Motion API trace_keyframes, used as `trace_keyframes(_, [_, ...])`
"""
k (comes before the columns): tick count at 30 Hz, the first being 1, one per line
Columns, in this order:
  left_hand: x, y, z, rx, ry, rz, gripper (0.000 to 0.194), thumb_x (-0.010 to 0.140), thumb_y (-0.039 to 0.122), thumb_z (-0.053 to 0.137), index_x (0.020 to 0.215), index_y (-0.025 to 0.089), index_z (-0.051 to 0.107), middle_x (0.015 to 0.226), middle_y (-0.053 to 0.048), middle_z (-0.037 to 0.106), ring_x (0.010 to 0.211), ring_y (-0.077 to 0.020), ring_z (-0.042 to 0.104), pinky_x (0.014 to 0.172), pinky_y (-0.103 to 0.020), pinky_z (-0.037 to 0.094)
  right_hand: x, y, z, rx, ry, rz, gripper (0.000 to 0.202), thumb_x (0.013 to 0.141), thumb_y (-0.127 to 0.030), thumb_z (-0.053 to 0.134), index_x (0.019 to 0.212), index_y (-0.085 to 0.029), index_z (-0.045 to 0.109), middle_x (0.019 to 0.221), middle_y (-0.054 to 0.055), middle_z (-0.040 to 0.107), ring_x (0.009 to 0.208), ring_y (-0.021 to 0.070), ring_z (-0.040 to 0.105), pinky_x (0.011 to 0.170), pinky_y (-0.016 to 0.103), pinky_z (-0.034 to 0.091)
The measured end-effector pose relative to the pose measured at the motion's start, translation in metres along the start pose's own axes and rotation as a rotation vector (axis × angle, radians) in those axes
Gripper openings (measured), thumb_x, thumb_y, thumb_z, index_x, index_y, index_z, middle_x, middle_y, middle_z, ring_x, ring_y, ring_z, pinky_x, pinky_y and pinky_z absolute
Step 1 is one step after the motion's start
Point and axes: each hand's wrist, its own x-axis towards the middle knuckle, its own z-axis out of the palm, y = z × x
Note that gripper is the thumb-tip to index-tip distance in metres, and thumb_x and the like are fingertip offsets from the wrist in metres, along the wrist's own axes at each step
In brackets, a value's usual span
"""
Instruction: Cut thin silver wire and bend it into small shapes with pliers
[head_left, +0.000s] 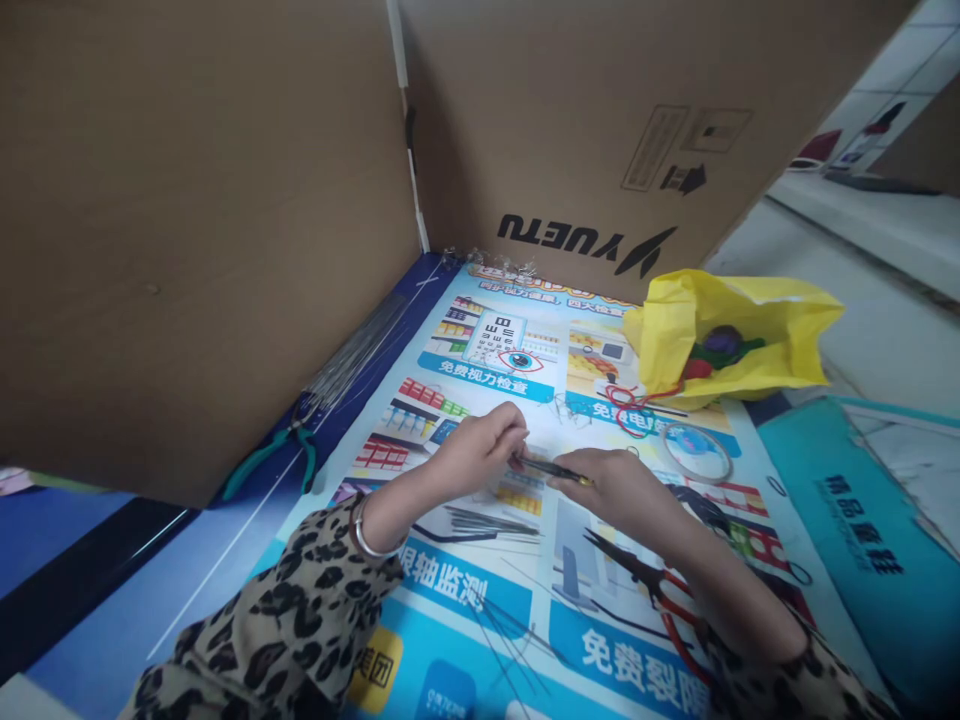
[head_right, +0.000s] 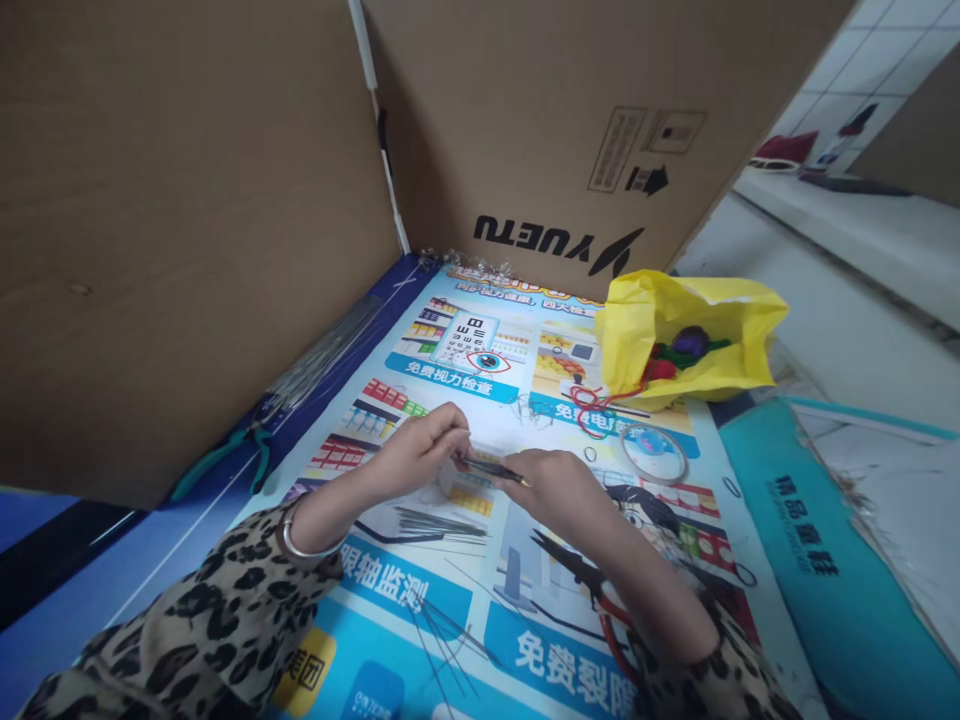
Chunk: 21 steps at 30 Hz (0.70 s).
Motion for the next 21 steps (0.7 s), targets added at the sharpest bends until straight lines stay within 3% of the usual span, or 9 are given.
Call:
trace_keyframes(4, [-0.001,0.002,0.0,0.067,-0.044,0.006,0.014,0.087,0.028,0.034,0.08,0.02,0.044,0.071,0.001,0.063,0.07,-0.0127,0.062,0.065,-0.023,0.045,-0.001,0.0,-0.007,0.122,-0.126,0.026,0.024,0.082,-0.036,0.048,0.089,-0.023,0.067,0.08,0.001,0.069,0.071,0.0159,0.062,0.059,0.023,0.039])
trace_keyframes(8, [0.002,-0.007,0.0,-0.07,-0.081,-0.081,0.016,0.086,0.031,0.034,0.08,0.02,0.043,0.074,0.0,0.063,0.065,-0.0118,0.063,0.06,-0.022,0.046,0.001,0.003,-0.001,0.063,-0.102,0.033,0.023,0.082,-0.036,0.048,0.089,-0.023,0.066,0.082,0.002,0.069,0.073,0.0166,0.061,0.061,0.024,0.04])
trace_keyframes(10, [0.004,-0.014,0.0,-0.176,-0.08,-0.17,0.015,0.085,0.032,0.035,0.079,0.019,0.041,0.071,0.001,0.062,0.056,-0.0116,0.063,0.052,-0.021,0.045,0.002,0.006,0.005,-0.016,0.007,0.0,0.022,0.082,-0.034,0.049,0.089,-0.023,0.066,0.084,0.003,0.068,0.077,0.0172,0.06,0.065,0.025,0.041])
trace_keyframes(15, [0.007,-0.025,-0.002,-0.357,-0.076,-0.314,0.014,0.082,0.032,0.037,0.077,0.019,0.039,0.055,0.002,0.058,0.038,-0.0114,0.056,0.037,-0.017,0.038,0.003,0.007,0.017,-0.277,0.484,-0.177,0.017,0.082,-0.024,0.051,0.092,-0.018,0.063,0.085,0.007,0.065,0.086,0.0192,0.054,0.08,0.033,0.04])
trace_keyframes(17, [0.007,-0.023,-0.002,-0.388,-0.087,-0.335,0.014,0.082,0.032,0.038,0.077,0.018,0.04,0.05,0.002,0.057,0.034,-0.0109,0.053,0.034,-0.016,0.035,0.001,0.003,0.019,-0.375,0.567,-0.261,0.018,0.081,-0.019,0.051,0.096,-0.019,0.062,0.088,0.007,0.064,0.091,0.0208,0.052,0.081,0.035,0.039])
trace_keyframes(21, [0.006,-0.014,0.001,-0.396,-0.061,-0.379,0.017,0.081,0.032,0.04,0.075,0.017,0.043,0.05,0.003,0.056,0.025,-0.0064,0.042,0.029,-0.015,0.026,-0.003,-0.005,0.024,-0.485,0.604,-0.367,0.024,0.081,-0.015,0.051,0.102,-0.02,0.059,0.094,0.007,0.062,0.096,0.0223,0.049,0.08,0.037,0.038])
